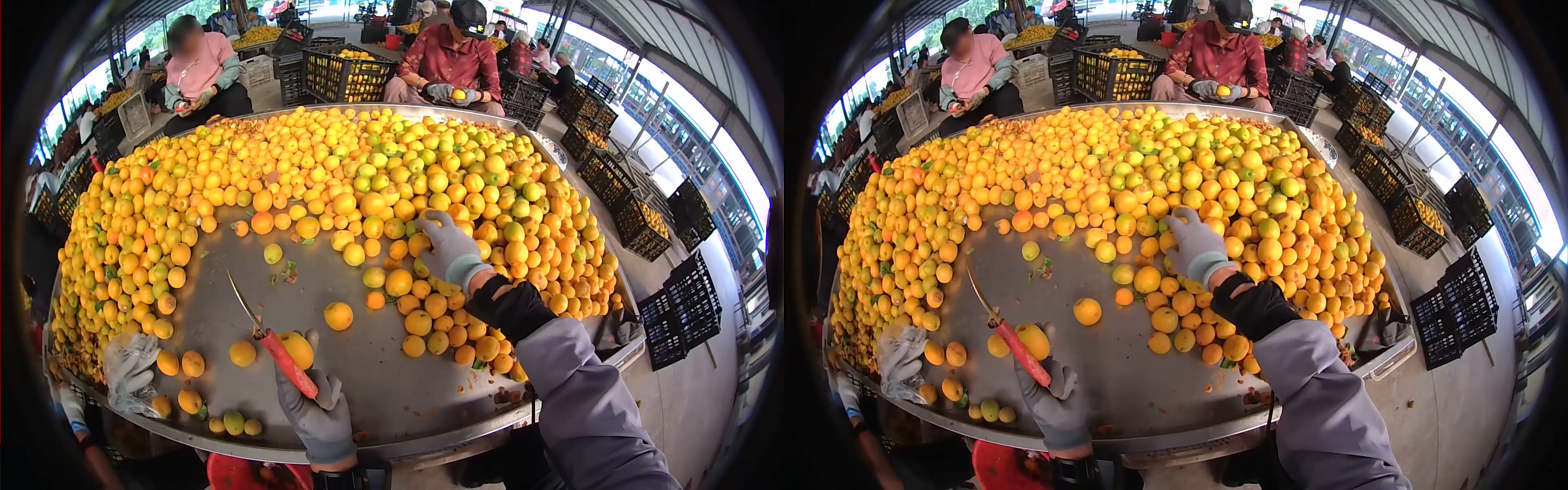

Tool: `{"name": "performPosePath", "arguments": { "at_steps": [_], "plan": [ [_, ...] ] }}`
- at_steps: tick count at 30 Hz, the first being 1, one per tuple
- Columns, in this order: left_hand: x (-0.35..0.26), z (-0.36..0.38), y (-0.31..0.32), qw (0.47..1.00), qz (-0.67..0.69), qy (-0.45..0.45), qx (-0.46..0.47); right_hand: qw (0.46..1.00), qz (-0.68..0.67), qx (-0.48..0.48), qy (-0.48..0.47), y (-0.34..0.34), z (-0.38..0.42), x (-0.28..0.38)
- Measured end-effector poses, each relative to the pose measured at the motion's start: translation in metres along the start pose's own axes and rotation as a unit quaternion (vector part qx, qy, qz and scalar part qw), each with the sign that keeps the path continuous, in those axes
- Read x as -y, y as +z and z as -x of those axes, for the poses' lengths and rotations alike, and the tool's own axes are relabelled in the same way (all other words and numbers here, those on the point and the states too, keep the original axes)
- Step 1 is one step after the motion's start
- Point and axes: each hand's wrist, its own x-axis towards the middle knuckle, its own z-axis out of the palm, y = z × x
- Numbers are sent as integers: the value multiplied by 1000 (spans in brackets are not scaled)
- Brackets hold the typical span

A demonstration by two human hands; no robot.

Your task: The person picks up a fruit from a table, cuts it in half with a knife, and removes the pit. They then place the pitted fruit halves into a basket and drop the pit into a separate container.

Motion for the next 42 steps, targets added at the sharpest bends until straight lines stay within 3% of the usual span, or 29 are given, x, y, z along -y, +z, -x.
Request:
{"name": "performPosePath", "arguments": {
  "at_steps": [2, 5, 8, 9, 11, 12, 13, 16, 21, 25, 27, 29, 31, 33, 35, 39, 42],
  "plan": [
    [0, 2, 3, 1000, -16, 0, -17, 999, -40, 7, -30, 13, 8, 14],
    [3, 0, -7, 999, 21, -8, -28, 997, 45, 20, -59, 33, 15, 25],
    [-1, 0, -14, 999, 48, -20, -14, 988, -25, 20, -154, 28, 25, 19],
    [-1, -1, -16, 999, 48, -19, -13, 988, -24, 18, -154, 25, 25, 15],
    [-2, 0, -19, 999, 45, -6, -1, 987, 23, -147, -66, 19, 27, 5],
    [-4, 1, -20, 999, 46, -8, 0, 993, 29, -113, 15, 17, 24, 3],
    [-5, 1, -20, 998, 56, -12, -14, 993, 31, -113, 19, 19, 27, 2],
    [-2, -2, -21, 998, 58, -14, -24, 998, 60, -5, 5, 21, 40, 20],
    [6, -4, -26, 999, 35, -11, -6, 997, -36, -43, -54, 35, 38, 31],
    [11, -5, -22, 999, 17, -16, 23, 993, -32, -50, -104, 51, 41, 41],
    [12, -1, -16, 1000, 12, -23, -8, 990, -45, -64, -114, 46, 39, 37],
    [12, -1, -17, 1000, 6, -24, -16, 978, -172, -88, -84, 32, 30, 18],
    [13, -1, -18, 999, 0, -23, -24, 982, -71, -177, 7, 18, 15, -10],
    [13, -4, -18, 999, 20, -36, -28, 982, 10, -146, 118, 9, -1, -39],
    [16, -6, -24, 999, 17, -29, -28, 989, 61, -81, 105, 15, -11, -69],
    [18, -10, -17, 999, -35, -9, -26, 987, -6, 56, 148, -15, -6, -45],
    [20, -10, -9, 998, -56, -3, -27, 993, 21, 13, 116, 3, -12, -45]
  ]
}}
